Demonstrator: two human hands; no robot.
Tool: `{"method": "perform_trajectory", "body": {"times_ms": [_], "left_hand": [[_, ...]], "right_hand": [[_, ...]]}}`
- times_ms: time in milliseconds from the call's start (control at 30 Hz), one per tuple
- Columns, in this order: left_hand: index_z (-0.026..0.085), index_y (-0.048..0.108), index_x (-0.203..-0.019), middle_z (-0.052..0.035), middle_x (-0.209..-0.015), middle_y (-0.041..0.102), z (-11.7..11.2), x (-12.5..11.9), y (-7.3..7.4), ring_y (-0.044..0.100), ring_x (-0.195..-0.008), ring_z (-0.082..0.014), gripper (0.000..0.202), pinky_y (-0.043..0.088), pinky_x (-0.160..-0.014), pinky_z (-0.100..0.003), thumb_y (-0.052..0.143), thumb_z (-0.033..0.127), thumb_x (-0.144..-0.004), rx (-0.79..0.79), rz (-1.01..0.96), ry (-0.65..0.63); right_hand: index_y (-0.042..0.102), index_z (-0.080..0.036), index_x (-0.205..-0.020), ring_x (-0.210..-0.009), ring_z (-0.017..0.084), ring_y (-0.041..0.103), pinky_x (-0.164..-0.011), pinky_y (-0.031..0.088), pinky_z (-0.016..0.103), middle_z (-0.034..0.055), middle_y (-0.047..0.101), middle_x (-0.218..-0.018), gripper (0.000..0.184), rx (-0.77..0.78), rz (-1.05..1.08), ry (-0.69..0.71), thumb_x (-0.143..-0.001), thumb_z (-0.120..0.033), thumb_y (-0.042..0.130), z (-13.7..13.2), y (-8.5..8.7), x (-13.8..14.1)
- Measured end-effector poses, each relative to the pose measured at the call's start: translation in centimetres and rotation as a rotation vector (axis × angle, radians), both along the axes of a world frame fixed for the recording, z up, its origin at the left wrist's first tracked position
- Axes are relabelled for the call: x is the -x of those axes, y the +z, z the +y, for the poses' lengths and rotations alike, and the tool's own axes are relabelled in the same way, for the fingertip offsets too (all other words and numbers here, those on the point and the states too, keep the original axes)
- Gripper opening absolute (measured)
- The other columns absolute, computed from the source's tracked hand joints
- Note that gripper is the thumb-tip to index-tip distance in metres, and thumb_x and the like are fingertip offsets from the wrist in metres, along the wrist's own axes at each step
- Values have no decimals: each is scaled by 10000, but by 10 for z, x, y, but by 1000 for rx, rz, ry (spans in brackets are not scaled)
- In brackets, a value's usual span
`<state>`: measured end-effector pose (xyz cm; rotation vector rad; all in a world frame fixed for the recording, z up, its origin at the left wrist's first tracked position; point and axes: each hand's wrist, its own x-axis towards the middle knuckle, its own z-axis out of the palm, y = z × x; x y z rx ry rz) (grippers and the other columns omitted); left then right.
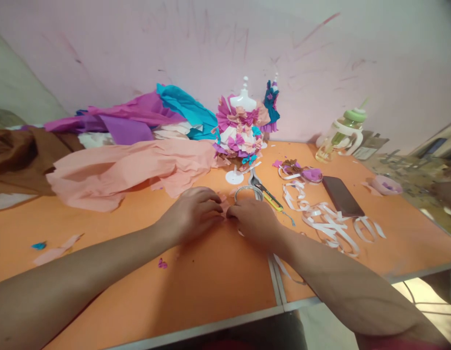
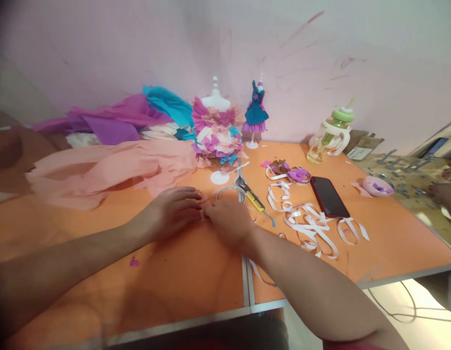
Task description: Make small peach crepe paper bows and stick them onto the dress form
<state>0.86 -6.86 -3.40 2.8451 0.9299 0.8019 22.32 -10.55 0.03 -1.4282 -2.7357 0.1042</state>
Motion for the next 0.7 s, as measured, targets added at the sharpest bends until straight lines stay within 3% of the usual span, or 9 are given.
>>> {"method": "perform_trajectory", "body": {"times_ms": [133, 333, 500, 700], "left_hand": [[236, 734, -896, -44, -925, 714, -7, -6, 4, 634, -890, -206, 191, 478, -843, -382, 553, 294, -896, 42, 28, -52], [238, 731, -902, -16, -922, 716, -13, -10, 5, 643, -845, -174, 206, 470, -818, -328, 526, 232, -894, 161, 107, -12], [242, 706, -1046, -33, -992, 702, -15, -8, 10, 633, -896, -175, 265, 472, -832, -317, 464, 258, -941, 167, 100, 4], [259, 718, -1014, -52, -952, 687, -13, -5, 9, 617, -910, -206, 275, 467, -841, -368, 454, 294, -945, 7, 227, 7]], "right_hand": [[674, -257, -1022, -946, 201, 594, -701, 396, 279, 32, 683, -953, 262, -4, 29, -20, -924, -224, 434, 1, 1, -1], [699, -300, -1028, -925, 208, 609, -687, 414, 287, 18, 693, -969, 256, 30, 14, -100, -900, -299, 477, 1, 5, 2], [694, -273, -1046, -955, 205, 599, -717, 428, 290, 24, 685, -978, 256, -14, 8, -57, -920, -281, 471, 1, 5, 2], [700, -245, -1023, -1030, 190, 558, -811, 416, 279, 29, 671, -1033, 254, -51, -62, 132, -936, -223, 462, 4, 5, -2]]}}
